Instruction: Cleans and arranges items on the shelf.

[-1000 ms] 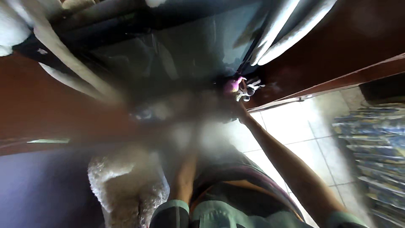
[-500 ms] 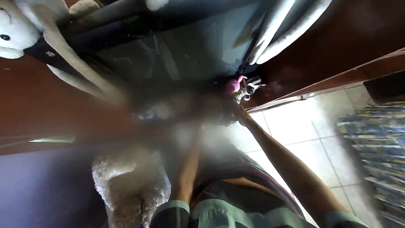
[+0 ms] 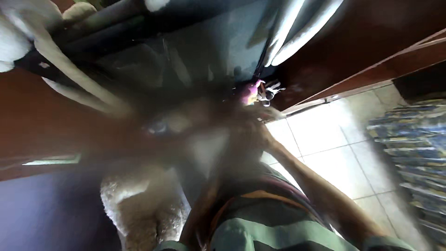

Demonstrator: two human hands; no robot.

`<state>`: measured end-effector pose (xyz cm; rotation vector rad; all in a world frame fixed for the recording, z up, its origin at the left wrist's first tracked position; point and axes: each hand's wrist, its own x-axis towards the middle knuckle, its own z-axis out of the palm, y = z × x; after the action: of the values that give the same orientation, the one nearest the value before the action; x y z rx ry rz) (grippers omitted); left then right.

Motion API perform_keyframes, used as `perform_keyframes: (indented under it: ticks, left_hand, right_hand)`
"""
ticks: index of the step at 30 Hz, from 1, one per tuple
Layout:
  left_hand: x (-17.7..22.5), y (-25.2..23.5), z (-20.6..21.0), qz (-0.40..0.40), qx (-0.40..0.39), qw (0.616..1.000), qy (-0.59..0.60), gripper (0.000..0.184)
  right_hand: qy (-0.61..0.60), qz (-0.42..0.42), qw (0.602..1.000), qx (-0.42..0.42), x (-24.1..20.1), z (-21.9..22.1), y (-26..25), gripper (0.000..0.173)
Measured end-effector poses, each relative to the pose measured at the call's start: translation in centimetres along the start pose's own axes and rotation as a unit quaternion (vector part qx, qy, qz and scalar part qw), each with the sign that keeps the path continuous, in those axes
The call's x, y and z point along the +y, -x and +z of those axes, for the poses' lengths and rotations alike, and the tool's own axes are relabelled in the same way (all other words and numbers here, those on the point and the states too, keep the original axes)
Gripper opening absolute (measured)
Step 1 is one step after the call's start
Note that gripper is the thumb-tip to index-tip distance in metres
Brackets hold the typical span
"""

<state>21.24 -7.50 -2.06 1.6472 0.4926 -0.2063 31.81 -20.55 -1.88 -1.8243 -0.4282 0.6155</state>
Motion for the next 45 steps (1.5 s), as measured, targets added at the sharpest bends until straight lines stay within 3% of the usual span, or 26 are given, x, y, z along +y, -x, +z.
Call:
perform_keyframes:
  ticks: [6,8,12,16,21,25,29,32,33,36,41,43,45]
  left_hand:
    - [-1.1,1.0,2.5,0.053,0.013,0.996,0.077,0.051]
    - [0.1,1.1,2.6,0.038,0.036,0.997,0.065,0.049]
    - [0.8,0.3,1.5,-0.035,0.074,0.995,0.058,0.039]
    - [-0.5,0.2,1.9,-0.007,0.082,0.992,0.096,0.038]
    - [2.2,0.4,1.9,-0.014,0.068,0.996,0.047,0.041]
    - [1.2,-0.1,1.5,0.002,0.065,0.998,-0.001,0.046]
    - [-0.8,-1.1,0.5,-0.019,0.097,0.995,-0.015,0.044]
    - [2.4,-0.7,0.0,-0.057,-0.006,0.994,-0.097,0.044]
    - [3.4,-0.2,0.4,-0.056,-0.055,0.988,-0.131,0.045]
    - [3.8,0.1,2.6,-0.010,-0.140,0.974,-0.177,0.050]
    - [3.9,0.6,3.7,-0.073,-0.159,0.968,-0.181,0.047]
    - [3.7,0.9,3.6,-0.061,-0.138,0.975,-0.164,0.042]
    - [3.0,1.0,3.1,-0.021,-0.096,0.989,-0.108,0.039]
  right_hand:
    - [0.017,0.103,0.994,-0.013,0.2,-0.8,-2.9,0.047]
    - [0.023,0.107,0.994,0.000,-0.1,-0.8,-2.9,0.047]
    - [0.096,0.000,0.994,0.050,-1.2,1.0,-0.3,0.035]
    - [0.166,-0.096,0.974,0.119,0.7,1.7,2.0,0.040]
    - [0.166,-0.156,0.956,0.184,1.8,1.2,4.9,0.031]
    - [0.063,-0.104,0.986,0.111,2.4,-1.8,6.7,0.031]
    - [0.067,-0.060,0.996,0.016,1.2,-6.0,8.2,0.035]
    - [0.106,-0.109,0.983,0.105,-0.3,-6.7,8.2,0.035]
    - [0.134,-0.126,0.978,0.100,-0.4,-6.4,7.6,0.032]
    - [0.191,-0.049,0.980,-0.006,0.5,-4.2,4.1,0.036]
    - [0.242,0.138,0.957,-0.080,0.4,-3.6,-0.2,0.041]
    - [0.167,0.163,0.971,-0.059,1.3,-4.0,-1.1,0.042]
    - [0.002,0.176,0.984,0.011,2.0,-4.9,-1.3,0.039]
